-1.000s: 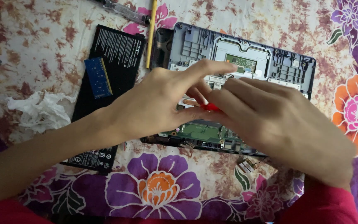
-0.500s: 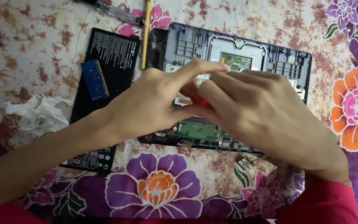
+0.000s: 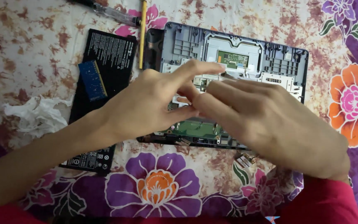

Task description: Reinstalling a motherboard and RAM module into a laptop chassis using a screwdriver.

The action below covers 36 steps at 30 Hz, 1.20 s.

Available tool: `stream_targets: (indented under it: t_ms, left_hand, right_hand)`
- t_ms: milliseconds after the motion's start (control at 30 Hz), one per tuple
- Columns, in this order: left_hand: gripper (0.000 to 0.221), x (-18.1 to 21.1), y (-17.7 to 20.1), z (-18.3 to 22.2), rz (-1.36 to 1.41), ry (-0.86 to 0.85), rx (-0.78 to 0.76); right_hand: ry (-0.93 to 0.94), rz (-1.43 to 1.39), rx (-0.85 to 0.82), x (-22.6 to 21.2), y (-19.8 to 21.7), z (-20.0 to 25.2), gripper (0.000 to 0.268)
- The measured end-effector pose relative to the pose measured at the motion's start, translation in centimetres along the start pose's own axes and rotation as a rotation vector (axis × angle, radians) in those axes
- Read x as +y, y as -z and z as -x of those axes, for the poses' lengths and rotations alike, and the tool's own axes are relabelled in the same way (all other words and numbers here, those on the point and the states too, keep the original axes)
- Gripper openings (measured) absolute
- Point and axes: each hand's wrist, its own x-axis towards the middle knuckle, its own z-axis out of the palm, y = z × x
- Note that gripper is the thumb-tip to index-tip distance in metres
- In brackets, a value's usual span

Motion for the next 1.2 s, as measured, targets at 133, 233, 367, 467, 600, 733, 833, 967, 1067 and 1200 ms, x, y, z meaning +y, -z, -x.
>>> stream_targets:
  t_ms: [133,233,367,467,600,733,833,967,1067,1200]
  left_hand:
    - [0.073,0.2,-0.1,-0.1,-0.026,0.01,-0.029]
    - [0.07,0.3,0.1,-0.2,-0.048,0.001,-0.015]
    - [0.069,0.3,0.2,-0.1,0.023,0.016,-0.005]
    - [0.072,0.3,0.0,0.0,0.014,-0.007,0.0]
    - [0.071,0.3,0.3,-0.2,0.015,-0.013,0.01]
    - [0.074,0.2,0.5,-0.1,0.068,0.027,-0.007]
    - [0.079,0.0,0.2,-0.1,0.045,-0.016,0.002]
    - [0.075,0.0,0.3,-0.2,0.067,0.008,-0.004]
    - [0.077,-0.1,0.3,-0.1,0.064,0.026,-0.011]
    - [0.068,0.2,0.1,-0.3,0.104,-0.003,-0.004]
  right_hand:
    - [-0.036,0.114,0.039,-0.4,-0.6,-0.6,0.026]
    - [-0.044,0.138,0.081,-0.2,-0.8,-0.7,0.031]
    - [-0.001,0.005,-0.003,-0.6,-0.2,-0.5,0.044]
    - [-0.03,0.097,0.022,-0.5,-0.5,-0.6,0.018]
    - [-0.024,0.088,0.074,-0.3,-0.3,-1.2,0.031]
    - [0.032,-0.032,0.012,-0.3,-0.3,-0.5,0.045]
    - [-0.007,0.109,0.032,-0.2,-0.5,-0.4,0.034]
    - [-0.017,0.149,0.049,0.1,-0.6,-0.7,0.033]
    - [0.019,0.053,0.039,0.1,-0.7,-0.4,0.036]
    - [-0.02,0.224,0.053,0.2,-0.9,-0.4,0.033]
